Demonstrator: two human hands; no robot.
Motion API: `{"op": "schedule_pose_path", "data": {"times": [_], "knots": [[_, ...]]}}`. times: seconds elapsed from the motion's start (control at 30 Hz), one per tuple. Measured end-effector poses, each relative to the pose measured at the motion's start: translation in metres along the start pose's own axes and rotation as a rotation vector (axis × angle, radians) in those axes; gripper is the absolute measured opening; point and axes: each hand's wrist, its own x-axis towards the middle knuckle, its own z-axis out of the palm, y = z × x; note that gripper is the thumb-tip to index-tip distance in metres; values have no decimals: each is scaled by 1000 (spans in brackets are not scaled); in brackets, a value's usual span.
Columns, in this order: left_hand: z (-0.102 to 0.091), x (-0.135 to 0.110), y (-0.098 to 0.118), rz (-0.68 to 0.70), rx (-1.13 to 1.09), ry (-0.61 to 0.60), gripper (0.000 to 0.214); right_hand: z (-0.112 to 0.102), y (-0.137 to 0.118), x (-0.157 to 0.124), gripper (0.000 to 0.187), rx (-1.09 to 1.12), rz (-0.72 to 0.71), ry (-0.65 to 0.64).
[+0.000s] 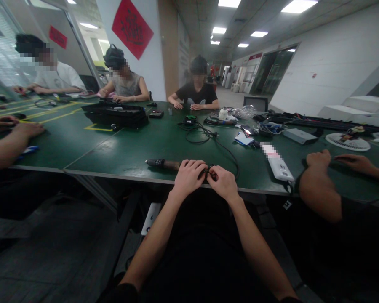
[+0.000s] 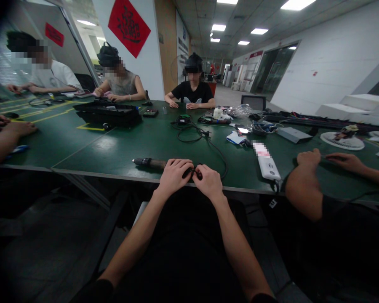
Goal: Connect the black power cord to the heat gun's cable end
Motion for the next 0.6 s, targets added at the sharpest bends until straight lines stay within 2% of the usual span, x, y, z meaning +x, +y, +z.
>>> {"op": "schedule_pose_path", "data": {"times": [0.6], "knots": [[2, 1, -1, -23, -8, 12, 17, 0, 1, 0, 11, -8, -1, 0]]}}
